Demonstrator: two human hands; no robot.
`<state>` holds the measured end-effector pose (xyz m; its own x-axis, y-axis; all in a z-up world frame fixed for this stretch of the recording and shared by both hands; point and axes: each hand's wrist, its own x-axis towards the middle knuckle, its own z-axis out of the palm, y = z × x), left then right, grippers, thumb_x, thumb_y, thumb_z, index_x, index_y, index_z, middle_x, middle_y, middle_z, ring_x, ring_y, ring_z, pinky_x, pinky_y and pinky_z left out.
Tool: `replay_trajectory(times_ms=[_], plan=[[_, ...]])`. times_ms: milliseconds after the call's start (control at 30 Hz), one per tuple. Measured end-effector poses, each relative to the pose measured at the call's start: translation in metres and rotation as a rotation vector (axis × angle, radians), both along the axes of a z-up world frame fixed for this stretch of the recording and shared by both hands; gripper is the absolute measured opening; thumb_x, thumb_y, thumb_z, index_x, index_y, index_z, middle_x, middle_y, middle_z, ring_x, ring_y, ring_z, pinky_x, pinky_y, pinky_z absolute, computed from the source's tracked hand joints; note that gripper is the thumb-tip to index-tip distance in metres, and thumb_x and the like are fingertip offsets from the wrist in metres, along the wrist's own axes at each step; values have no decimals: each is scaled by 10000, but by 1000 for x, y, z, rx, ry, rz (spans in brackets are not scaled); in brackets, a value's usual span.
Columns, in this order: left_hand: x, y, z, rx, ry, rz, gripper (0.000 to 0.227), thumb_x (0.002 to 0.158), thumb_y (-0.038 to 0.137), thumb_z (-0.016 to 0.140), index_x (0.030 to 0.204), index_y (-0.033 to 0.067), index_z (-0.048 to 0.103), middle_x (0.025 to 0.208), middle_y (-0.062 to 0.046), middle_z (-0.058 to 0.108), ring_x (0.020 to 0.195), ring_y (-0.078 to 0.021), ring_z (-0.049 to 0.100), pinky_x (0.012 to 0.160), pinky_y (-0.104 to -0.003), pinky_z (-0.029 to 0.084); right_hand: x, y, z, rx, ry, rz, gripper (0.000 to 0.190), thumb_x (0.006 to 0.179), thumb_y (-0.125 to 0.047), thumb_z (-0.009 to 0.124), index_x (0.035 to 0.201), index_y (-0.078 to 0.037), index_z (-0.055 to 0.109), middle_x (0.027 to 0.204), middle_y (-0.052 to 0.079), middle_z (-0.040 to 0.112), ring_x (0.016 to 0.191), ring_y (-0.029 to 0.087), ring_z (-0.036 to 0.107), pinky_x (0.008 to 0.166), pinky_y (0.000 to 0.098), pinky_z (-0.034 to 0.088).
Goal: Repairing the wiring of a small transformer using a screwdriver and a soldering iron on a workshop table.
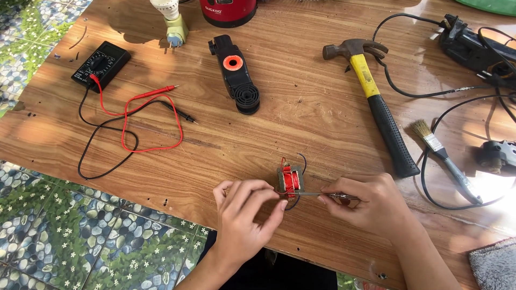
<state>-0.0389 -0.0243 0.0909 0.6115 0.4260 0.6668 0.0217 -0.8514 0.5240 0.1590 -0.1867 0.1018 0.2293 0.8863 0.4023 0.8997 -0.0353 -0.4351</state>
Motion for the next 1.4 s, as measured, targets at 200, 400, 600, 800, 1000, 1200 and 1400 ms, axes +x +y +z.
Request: replay_trajectory(times_ms=[200, 400, 600, 800, 1000, 1200, 1400], plan=[[4, 6, -9, -213, 123, -52, 154, 877, 325, 783, 1001, 235, 769, 966, 75, 667, 897, -116, 659, 889, -330, 355, 2, -2, 3, -27, 9, 26, 92, 813, -253, 815, 812, -173, 770, 513, -99, 666, 320, 41, 462, 346, 220, 382], [11, 5, -3, -292, 62, -96, 68, 913, 206, 727, 921, 145, 756, 1082, 25, 737, 986, -168, 648, 892, -340, 415, 1, -1, 3, -10, -24, 11, 97, 808, -256, 824, 823, -184, 760, 546, -77, 649, 375, 91, 501, 400, 255, 399], [18, 13, 11, -218, 8, -184, 81, 965, 110, 662, 977, 39, 700, 1026, -63, 689, 912, -237, 609, 868, -352, 473, -2, 0, 5, -3, -51, 29, 112, 829, -232, 812, 808, -155, 733, 556, -61, 631, 411, 102, 504, 403, 261, 392], [25, 9, 9, -367, 43, -181, 150, 1012, 156, 570, 945, 37, 634, 914, -58, 685, 834, -197, 636, 771, -318, 518, -5, 1, 10, 3, -26, 35, 89, 828, -197, 813, 829, -150, 737, 591, -59, 659, 431, 104, 532, 416, 263, 417], [27, 6, 2, -421, 78, -131, 146, 1021, 180, 544, 997, 57, 620, 958, -58, 722, 883, -219, 683, 800, -345, 524, -6, 2, 9, 3, -42, 15, 95, 845, -216, 802, 824, -170, 722, 591, -63, 640, 424, 103, 525, 414, 265, 402], [26, 5, 3, -525, 89, -149, 175, 1032, 207, 505, 1011, 61, 597, 993, -56, 729, 948, -214, 702, 859, -345, 535, -5, 1, 4, 19, -72, 12, 100, 844, -231, 804, 819, -172, 727, 559, -60, 627, 430, 116, 521, 405, 278, 381], [26, 5, 2, -576, 82, -145, 162, 1029, 201, 515, 1012, 62, 596, 1000, -60, 745, 955, -207, 728, 860, -332, 558, -6, 3, 7, 3, -54, 21, 119, 854, -225, 794, 796, -166, 708, 553, -36, 595, 435, 135, 524, 411, 290, 377]])
